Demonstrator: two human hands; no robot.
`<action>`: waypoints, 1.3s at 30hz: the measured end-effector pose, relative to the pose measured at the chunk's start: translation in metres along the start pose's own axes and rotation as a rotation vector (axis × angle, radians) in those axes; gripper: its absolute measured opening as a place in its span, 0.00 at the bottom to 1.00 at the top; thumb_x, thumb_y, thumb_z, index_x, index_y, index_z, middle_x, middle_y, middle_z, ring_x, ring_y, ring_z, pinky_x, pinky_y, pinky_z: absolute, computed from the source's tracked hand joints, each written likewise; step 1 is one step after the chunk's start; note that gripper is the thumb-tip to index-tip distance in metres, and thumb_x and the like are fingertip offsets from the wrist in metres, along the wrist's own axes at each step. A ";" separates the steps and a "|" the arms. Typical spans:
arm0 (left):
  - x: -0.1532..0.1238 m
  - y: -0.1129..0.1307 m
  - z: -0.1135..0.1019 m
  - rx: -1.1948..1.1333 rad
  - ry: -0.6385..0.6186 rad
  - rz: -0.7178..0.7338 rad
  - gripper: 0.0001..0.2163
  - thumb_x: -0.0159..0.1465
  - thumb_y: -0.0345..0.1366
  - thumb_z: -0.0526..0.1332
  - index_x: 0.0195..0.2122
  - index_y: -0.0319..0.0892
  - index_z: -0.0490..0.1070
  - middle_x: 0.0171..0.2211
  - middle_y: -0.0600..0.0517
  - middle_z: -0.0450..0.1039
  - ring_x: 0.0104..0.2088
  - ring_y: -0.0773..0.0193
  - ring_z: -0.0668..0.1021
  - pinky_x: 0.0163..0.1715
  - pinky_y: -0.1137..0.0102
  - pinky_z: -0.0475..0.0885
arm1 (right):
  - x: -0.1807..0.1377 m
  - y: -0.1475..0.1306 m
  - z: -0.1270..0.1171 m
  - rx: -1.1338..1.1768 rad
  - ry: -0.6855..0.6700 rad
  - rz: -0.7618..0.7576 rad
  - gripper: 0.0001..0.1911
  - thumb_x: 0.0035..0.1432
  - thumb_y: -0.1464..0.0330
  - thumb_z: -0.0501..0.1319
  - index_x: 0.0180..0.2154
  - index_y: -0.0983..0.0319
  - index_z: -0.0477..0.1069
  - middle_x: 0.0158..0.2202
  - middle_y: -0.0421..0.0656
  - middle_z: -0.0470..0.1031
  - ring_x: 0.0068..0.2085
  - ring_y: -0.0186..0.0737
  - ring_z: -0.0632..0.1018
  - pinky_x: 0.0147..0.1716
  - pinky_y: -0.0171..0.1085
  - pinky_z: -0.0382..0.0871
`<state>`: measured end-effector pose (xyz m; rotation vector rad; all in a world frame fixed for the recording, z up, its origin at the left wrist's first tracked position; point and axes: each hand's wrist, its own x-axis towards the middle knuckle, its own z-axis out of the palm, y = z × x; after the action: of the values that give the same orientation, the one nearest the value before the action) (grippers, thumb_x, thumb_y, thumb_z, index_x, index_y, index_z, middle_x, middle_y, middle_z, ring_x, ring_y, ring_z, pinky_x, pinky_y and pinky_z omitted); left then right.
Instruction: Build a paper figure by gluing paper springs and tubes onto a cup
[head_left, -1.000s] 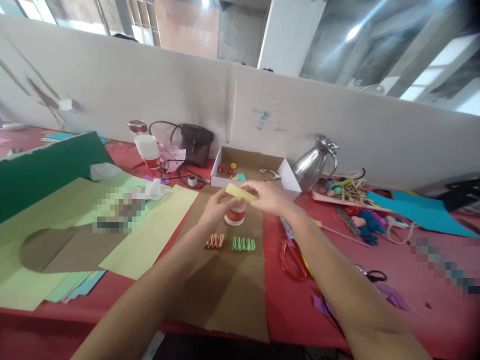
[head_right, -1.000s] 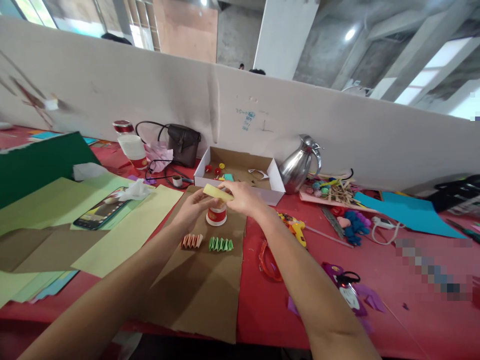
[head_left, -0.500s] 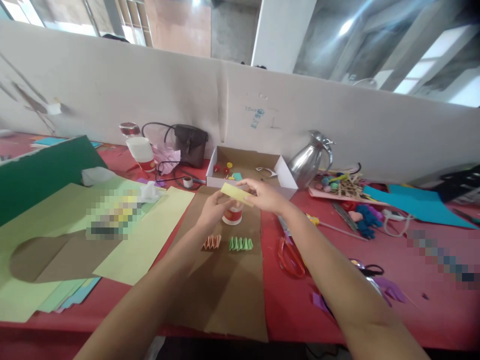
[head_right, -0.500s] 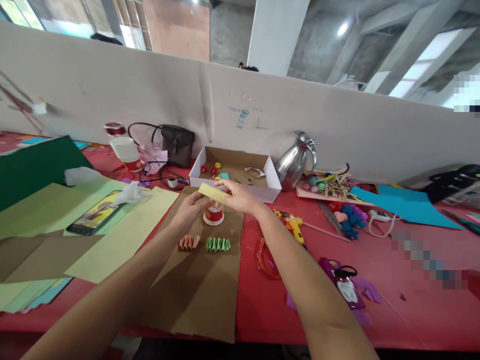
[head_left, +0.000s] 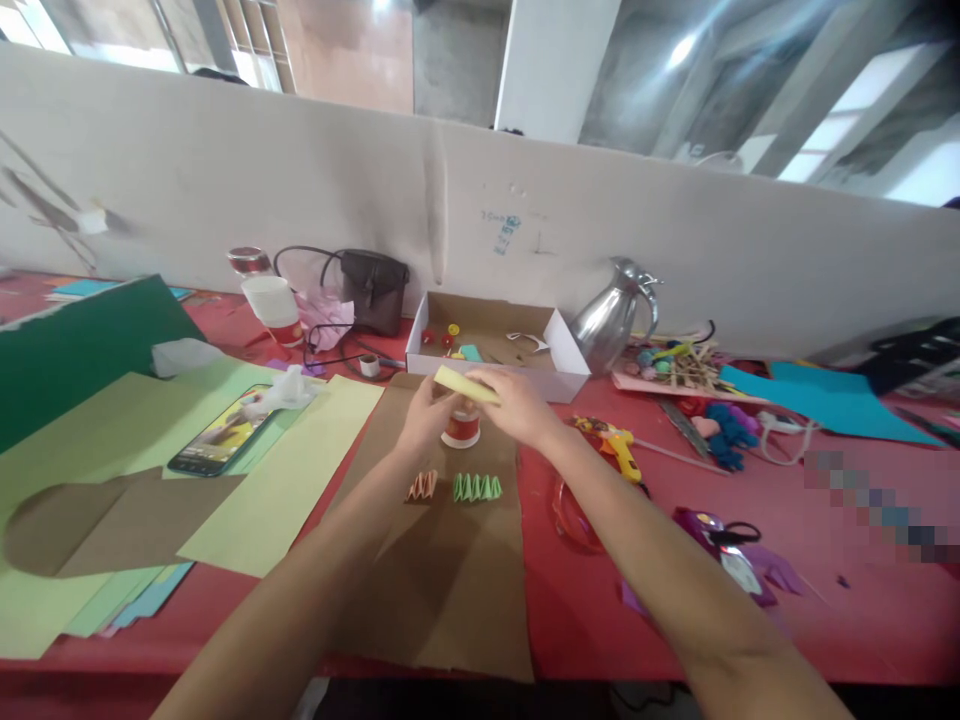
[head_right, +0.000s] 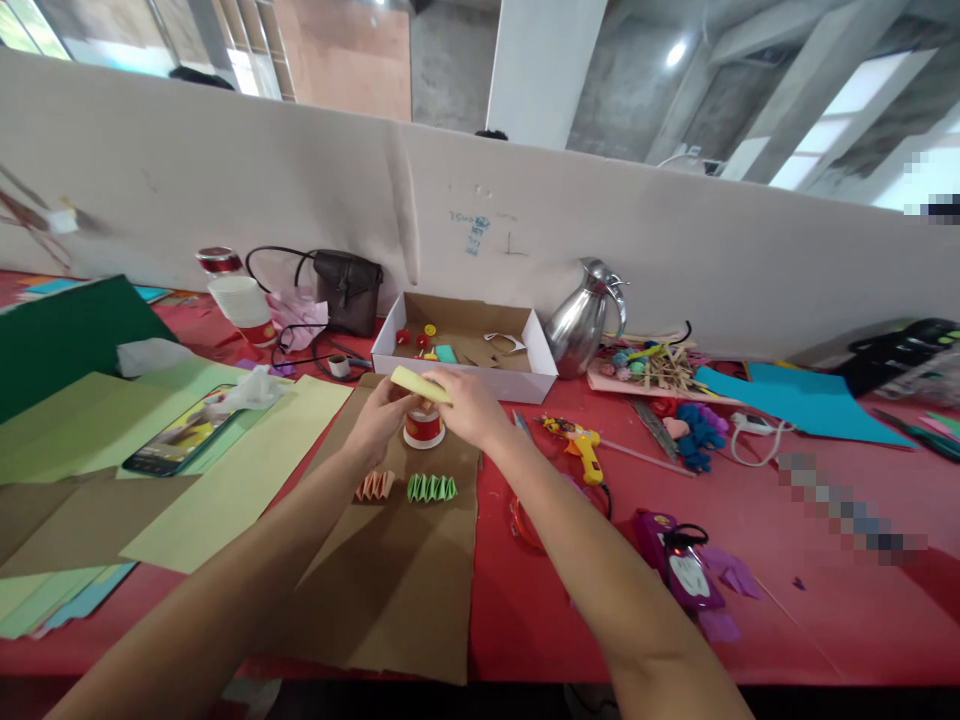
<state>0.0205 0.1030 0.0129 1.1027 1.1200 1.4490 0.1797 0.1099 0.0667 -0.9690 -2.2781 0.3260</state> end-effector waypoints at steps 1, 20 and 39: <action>0.000 -0.001 0.000 0.006 0.009 -0.004 0.17 0.52 0.33 0.66 0.45 0.41 0.71 0.40 0.49 0.77 0.41 0.59 0.78 0.43 0.65 0.71 | 0.000 0.001 0.001 0.015 -0.003 0.001 0.21 0.57 0.78 0.59 0.51 0.56 0.72 0.49 0.42 0.78 0.49 0.42 0.77 0.50 0.42 0.69; -0.008 -0.001 -0.014 0.037 -0.209 -0.089 0.34 0.44 0.31 0.73 0.52 0.44 0.63 0.47 0.45 0.74 0.47 0.54 0.77 0.45 0.60 0.72 | -0.010 -0.005 0.001 -0.175 0.110 -0.146 0.30 0.56 0.80 0.56 0.58 0.54 0.67 0.57 0.42 0.71 0.58 0.46 0.67 0.59 0.51 0.62; -0.007 0.008 -0.026 0.179 -0.161 -0.016 0.30 0.43 0.33 0.73 0.48 0.43 0.68 0.49 0.45 0.74 0.51 0.52 0.75 0.50 0.58 0.69 | -0.031 -0.020 -0.007 -0.122 0.303 -0.057 0.18 0.63 0.74 0.54 0.52 0.56 0.71 0.54 0.45 0.73 0.57 0.45 0.69 0.59 0.49 0.61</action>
<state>-0.0051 0.0923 0.0153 1.3081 1.1563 1.2421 0.1888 0.0735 0.0668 -0.9415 -2.0612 0.0122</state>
